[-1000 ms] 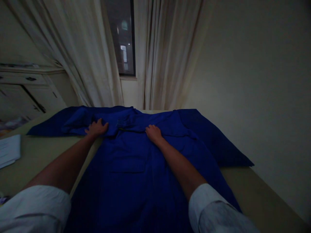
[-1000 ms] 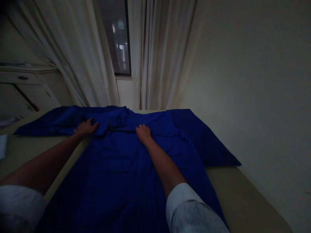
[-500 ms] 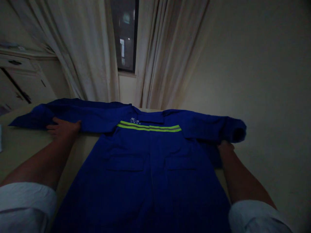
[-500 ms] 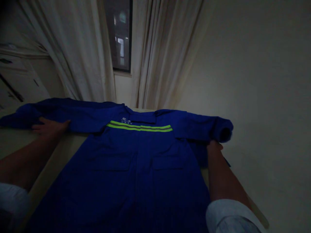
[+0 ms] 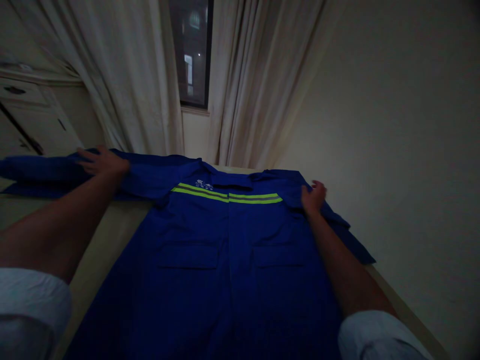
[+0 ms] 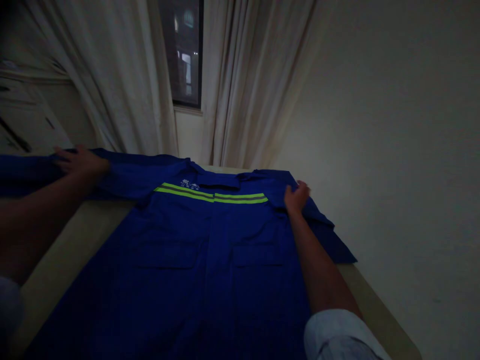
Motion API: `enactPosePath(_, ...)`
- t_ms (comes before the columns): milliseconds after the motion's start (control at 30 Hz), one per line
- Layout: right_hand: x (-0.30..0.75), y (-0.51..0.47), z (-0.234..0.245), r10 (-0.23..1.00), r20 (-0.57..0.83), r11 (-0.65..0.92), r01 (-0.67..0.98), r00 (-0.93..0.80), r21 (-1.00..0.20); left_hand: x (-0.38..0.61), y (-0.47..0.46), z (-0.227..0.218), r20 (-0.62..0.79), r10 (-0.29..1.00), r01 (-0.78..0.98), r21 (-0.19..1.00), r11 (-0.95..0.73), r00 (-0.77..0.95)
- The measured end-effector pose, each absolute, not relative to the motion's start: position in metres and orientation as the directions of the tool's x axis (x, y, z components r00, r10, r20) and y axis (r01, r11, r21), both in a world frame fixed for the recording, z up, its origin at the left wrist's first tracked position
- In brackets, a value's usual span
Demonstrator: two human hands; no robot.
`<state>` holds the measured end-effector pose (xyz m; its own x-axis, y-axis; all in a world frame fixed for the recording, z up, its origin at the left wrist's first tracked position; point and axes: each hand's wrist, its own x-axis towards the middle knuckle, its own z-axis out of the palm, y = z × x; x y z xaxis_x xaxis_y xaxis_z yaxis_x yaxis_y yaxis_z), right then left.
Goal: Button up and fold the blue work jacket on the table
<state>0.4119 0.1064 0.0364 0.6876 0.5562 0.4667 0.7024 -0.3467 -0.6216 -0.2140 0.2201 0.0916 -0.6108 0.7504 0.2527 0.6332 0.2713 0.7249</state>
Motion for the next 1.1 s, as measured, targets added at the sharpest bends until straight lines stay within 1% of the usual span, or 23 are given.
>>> enactPosePath(33, 0.39, 0.123, 0.033, 0.714, 0.408, -0.226, 0.739, 0.569, -0.635, -0.199, 0.218, 0.083, 0.264, 0.722, 0.62, 0.732, 0.282, -0.639)
enactPosePath(67, 0.367, 0.14, 0.029, 0.824, 0.313, -0.161, 0.725, 0.472, -0.67, -0.185, 0.214, 0.073, 0.3, 0.713, 0.638, 0.724, 0.263, -0.633)
enactPosePath(100, 0.345, 0.156, 0.024, 0.885, 0.2, -0.159, 0.676, 0.421, -0.719, -0.172, 0.209, 0.061, 0.355, 0.722, 0.683, 0.697, 0.218, -0.593)
enactPosePath(167, 0.306, 0.185, 0.012, 0.911, 0.001, -0.245, 0.542, 0.412, -0.804, -0.155, 0.197, 0.035, 0.444, 0.794, 0.807, 0.583, 0.096, -0.415)
enactPosePath(200, 0.29, 0.198, 0.006, 0.902, -0.065, -0.288, 0.484, 0.426, -0.826, -0.15, 0.192, 0.023, 0.434, 0.829, 0.844, 0.531, 0.079, -0.352)
enactPosePath(267, 0.264, 0.22, -0.003, 0.883, -0.125, -0.33, 0.408, 0.452, -0.851, -0.147, 0.187, 0.004, 0.336, 0.882, 0.873, 0.464, 0.151, -0.331)
enactPosePath(333, 0.247, 0.24, -0.006, 0.871, -0.143, -0.334, 0.352, 0.471, -0.874, -0.148, 0.19, -0.006, 0.275, 0.903, 0.891, 0.406, 0.203, -0.331)
enactPosePath(367, 0.242, 0.25, -0.004, 0.867, -0.149, -0.326, 0.316, 0.475, -0.891, -0.149, 0.193, -0.008, 0.295, 0.9, 0.903, 0.383, 0.196, -0.32)
enactPosePath(467, 0.234, 0.281, 0.012, 0.878, -0.124, -0.242, 0.206, 0.463, -0.948, -0.147, 0.204, -0.009, 0.415, 0.886, 0.945, 0.319, 0.069, -0.205)
enactPosePath(567, 0.234, 0.306, 0.027, 0.911, -0.018, -0.044, 0.055, 0.411, -0.997, -0.142, 0.208, -0.015, 0.406, 0.902, 0.951, 0.31, 0.017, -0.148)
enactPosePath(600, 0.233, 0.31, 0.028, 0.911, 0.038, 0.017, 0.053, 0.41, -0.998, -0.141, 0.207, -0.018, 0.384, 0.91, 0.947, 0.321, 0.028, -0.157)
enactPosePath(633, 0.23, 0.312, 0.026, 0.901, 0.106, 0.067, 0.107, 0.421, -0.992, -0.139, 0.206, -0.021, 0.364, 0.916, 0.943, 0.331, 0.043, -0.17)
enactPosePath(667, 0.226, 0.313, 0.023, 0.885, 0.182, 0.092, 0.222, 0.429, -0.971, -0.138, 0.205, -0.024, 0.35, 0.919, 0.939, 0.338, 0.059, -0.184)
enactPosePath(700, 0.219, 0.311, 0.017, 0.879, 0.251, 0.088, 0.379, 0.405, -0.921, -0.138, 0.204, -0.027, 0.345, 0.918, 0.938, 0.34, 0.073, -0.196)
enactPosePath(733, 0.21, 0.309, 0.011, 0.897, 0.297, 0.083, 0.536, 0.327, -0.84, -0.137, 0.204, -0.028, 0.348, 0.915, 0.938, 0.337, 0.081, -0.204)
enactPosePath(800, 0.19, 0.305, -0.003, 0.959, 0.281, 0.151, 0.759, 0.043, -0.633, -0.137, 0.204, -0.03, 0.358, 0.912, 0.943, 0.323, 0.081, -0.201)
enactPosePath(833, 0.18, 0.304, -0.009, 0.966, 0.242, 0.212, 0.815, -0.091, -0.539, -0.138, 0.204, -0.03, 0.362, 0.911, 0.945, 0.317, 0.08, -0.198)
enactPosePath(867, 0.171, 0.304, -0.014, 0.96, 0.213, 0.261, 0.851, -0.18, -0.456, -0.138, 0.205, -0.029, 0.367, 0.91, 0.947, 0.313, 0.078, -0.196)
enactPosePath(933, 0.159, 0.307, -0.021, 0.956, 0.192, 0.274, 0.904, -0.22, -0.328, -0.14, 0.206, -0.03, 0.374, 0.908, 0.949, 0.308, 0.071, -0.19)
enactPosePath(967, 0.155, 0.308, -0.023, 0.964, 0.174, 0.247, 0.925, -0.203, -0.288, -0.141, 0.207, -0.03, 0.38, 0.906, 0.949, 0.308, 0.069, -0.188)
enactPosePath(1033, 0.151, 0.308, -0.025, 0.97, 0.127, 0.233, 0.939, -0.206, -0.255, -0.141, 0.207, -0.033, 0.386, 0.903, 0.949, 0.309, 0.066, -0.189)
enactPosePath(1067, 0.15, 0.306, -0.024, 0.964, 0.138, 0.257, 0.933, -0.228, -0.251, -0.141, 0.206, -0.034, 0.385, 0.903, 0.948, 0.311, 0.068, -0.191)
enactPosePath(1100, 0.15, 0.302, -0.023, 0.953, 0.186, 0.283, 0.926, -0.241, -0.25, -0.14, 0.206, -0.034, 0.382, 0.904, 0.947, 0.314, 0.07, -0.193)
